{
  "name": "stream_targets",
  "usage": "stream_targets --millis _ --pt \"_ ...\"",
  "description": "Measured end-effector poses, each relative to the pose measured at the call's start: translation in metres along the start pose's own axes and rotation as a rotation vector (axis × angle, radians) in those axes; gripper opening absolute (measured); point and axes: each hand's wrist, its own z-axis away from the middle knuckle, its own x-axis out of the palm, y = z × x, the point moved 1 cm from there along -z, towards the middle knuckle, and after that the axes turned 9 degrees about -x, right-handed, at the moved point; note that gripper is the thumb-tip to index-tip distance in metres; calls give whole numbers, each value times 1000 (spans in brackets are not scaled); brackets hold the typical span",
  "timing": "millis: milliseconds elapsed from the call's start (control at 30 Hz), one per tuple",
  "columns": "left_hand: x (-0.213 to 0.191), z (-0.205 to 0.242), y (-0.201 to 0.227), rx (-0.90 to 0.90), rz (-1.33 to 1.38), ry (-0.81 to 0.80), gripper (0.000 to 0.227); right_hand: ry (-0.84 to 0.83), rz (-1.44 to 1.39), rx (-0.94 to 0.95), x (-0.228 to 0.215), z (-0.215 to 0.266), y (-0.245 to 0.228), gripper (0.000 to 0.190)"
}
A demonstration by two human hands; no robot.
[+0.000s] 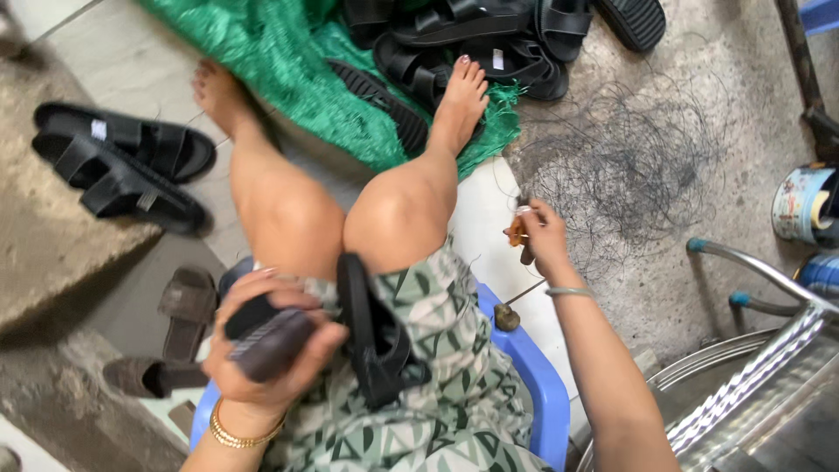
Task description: The person sits on a low chair and sews a black slipper using a needle and thread. They hold the slipper on their lap, repeatedly pushing the needle through the sole and pulling the thread to stitch the parts together.
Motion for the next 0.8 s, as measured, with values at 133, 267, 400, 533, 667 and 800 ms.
stream_targets --millis 133,267,400,533,667,800 --pt "-7 -10 49 370 -170 -497 42 -251 -899 130 -29 77 -117 27" --pt "4 8 40 434 -169 -473 28 -466 -1096 43 -34 152 -165 24" --pt "3 -1 43 268 91 -528 19 -370 -991 4 -43 186 -187 25" --pt "1 8 57 346 -99 -427 21 -274 489 -227 -95 186 -202 39" --pt "23 23 42 533 -631 -332 17 -254 1389 153 -150 173 -203 48" --pt "19 16 48 383 -460 -425 29 -76 1053 49 -155 197 -226 49"
